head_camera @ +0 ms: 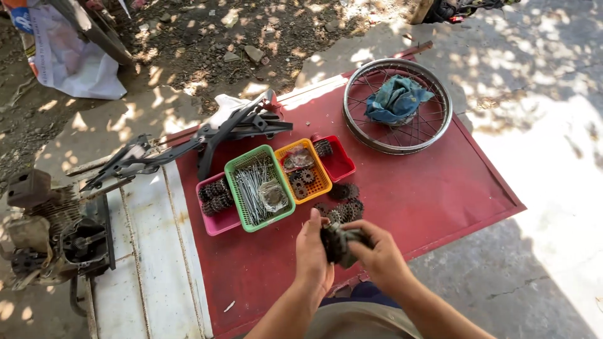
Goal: The person cleans small metal gears using a dark cloth. They pick up a gear, wipe it thoroughly, and place it into a red plastic basket. This process is repeated for several gears taken from a pile on the red workbench.
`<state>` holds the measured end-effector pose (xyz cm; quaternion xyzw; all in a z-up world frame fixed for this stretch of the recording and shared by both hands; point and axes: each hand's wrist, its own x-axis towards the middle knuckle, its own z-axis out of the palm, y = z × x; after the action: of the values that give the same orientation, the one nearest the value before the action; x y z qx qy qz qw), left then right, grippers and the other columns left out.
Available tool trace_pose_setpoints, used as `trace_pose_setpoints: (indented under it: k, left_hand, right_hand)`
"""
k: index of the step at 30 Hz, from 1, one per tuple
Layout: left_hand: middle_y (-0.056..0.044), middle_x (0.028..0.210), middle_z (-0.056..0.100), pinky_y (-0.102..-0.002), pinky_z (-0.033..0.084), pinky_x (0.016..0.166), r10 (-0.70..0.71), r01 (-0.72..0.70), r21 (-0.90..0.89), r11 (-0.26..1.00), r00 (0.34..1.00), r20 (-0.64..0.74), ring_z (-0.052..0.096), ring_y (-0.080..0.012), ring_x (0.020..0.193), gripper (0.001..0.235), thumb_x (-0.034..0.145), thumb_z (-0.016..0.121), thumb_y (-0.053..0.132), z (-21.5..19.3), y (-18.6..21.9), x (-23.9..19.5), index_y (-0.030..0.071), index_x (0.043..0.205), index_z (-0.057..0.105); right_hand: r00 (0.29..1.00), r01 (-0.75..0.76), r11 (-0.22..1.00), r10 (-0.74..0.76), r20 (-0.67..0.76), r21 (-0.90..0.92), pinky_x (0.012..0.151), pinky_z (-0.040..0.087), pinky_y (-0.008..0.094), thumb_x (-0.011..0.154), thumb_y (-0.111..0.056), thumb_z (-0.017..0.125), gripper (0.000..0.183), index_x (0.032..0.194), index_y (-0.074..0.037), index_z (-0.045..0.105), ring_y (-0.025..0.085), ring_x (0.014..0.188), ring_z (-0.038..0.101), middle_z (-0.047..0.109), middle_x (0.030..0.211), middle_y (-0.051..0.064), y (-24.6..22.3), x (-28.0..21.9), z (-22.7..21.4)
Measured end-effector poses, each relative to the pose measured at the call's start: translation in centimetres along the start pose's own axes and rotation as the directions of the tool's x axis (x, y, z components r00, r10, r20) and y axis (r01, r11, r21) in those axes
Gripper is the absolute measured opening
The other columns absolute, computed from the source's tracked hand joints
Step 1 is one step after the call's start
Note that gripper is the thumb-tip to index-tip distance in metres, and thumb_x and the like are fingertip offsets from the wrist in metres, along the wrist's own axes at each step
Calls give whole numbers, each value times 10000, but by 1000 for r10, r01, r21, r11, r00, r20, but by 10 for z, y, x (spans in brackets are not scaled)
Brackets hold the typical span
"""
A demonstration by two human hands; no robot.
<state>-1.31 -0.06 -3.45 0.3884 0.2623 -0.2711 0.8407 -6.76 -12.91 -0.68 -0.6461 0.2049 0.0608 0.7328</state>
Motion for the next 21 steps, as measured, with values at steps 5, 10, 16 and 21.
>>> trace_pose_setpoints:
  k: [5, 10, 16, 21]
  left_hand:
    - [-113, 884, 582, -306, 446, 602, 1, -2, -53, 999, 1000, -19, 528, -168, 732, 454, 1067, 494, 419, 3, -11, 3, -16, 1051, 625]
    - [-94, 1036, 644, -312, 451, 836, -70, 81, -164, 983, 995, 70, 573, -177, 918, 491, 1035, 495, 518, 24, -10, -7, 51, 1075, 642]
    - [-132, 1138, 669, -366, 493, 830, -168, 169, -200, 965, 986, 21, 597, -225, 947, 492, 1030, 480, 458, 53, -3, -11, 81, 1335, 565]
    - [-143, 1140, 669, -314, 486, 815, -95, 91, -132, 987, 995, -24, 586, -203, 970, 441, 1060, 494, 331, 79, -18, -15, 5, 1302, 664]
  right_hand:
    - [980, 198, 939, -195, 38, -280, 885, 589, 298, 823, 35, 647, 287, 1098, -30, 699, 181, 966, 692, 721, 1120, 59, 4, 5, 4]
    - [960, 268, 847, -277, 49, -459, 799, 593, 302, 778, -37, 666, 263, 1038, -34, 703, 196, 877, 684, 703, 1037, 64, 2, 17, -11]
    - [831, 529, 747, -358, 427, -403, 841, 574, 331, 713, 27, 711, 296, 998, -50, 715, 236, 1010, 671, 669, 1148, 69, -23, 24, -42]
    - [935, 352, 726, -251, 250, -591, 910, 695, 316, 827, -62, 688, 249, 1073, -33, 713, 220, 938, 736, 684, 1111, 77, -24, 43, -66]
